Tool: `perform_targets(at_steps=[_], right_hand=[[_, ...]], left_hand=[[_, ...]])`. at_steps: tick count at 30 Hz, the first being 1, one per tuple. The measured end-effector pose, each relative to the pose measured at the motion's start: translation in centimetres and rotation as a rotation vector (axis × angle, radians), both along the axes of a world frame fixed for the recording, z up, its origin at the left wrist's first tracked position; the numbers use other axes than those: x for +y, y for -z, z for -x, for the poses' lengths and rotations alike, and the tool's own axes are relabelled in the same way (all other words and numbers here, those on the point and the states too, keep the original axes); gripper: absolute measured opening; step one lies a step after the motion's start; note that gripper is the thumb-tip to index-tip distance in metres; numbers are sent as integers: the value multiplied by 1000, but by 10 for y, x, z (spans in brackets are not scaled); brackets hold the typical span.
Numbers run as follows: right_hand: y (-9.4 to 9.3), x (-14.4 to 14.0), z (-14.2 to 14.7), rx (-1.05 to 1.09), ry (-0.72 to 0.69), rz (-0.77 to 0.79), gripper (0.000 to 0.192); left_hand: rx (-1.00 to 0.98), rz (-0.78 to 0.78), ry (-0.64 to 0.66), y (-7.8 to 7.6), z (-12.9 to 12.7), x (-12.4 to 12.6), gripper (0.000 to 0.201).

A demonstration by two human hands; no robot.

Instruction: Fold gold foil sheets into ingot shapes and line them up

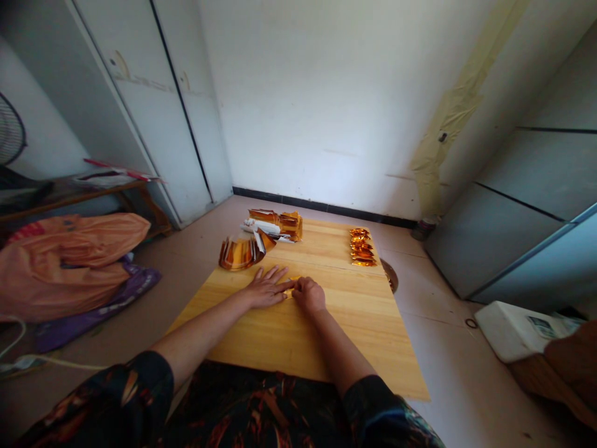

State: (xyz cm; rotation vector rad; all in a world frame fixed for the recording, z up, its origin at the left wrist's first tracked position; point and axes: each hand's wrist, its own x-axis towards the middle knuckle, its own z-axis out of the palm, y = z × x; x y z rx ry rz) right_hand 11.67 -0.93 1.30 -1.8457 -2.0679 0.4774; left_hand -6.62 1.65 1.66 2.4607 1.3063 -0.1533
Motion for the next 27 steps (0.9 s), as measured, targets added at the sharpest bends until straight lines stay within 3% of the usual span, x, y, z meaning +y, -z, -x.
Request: perform_targets(at_steps=[12, 19, 22, 27], right_hand=[[2, -6, 6, 90, 51, -13, 15], [7, 7, -11, 142, 87, -57, 15], [9, 6, -21, 188, -5, -146, 19], [8, 3, -28, 178, -312, -263, 24]], left_hand=[[-10, -9, -9, -3, -1, -3, 51], [11, 13, -16, -8, -2, -3, 51], [5, 28, -7, -8, -1, -2, 51], [12, 41, 0, -11, -1, 2, 52]])
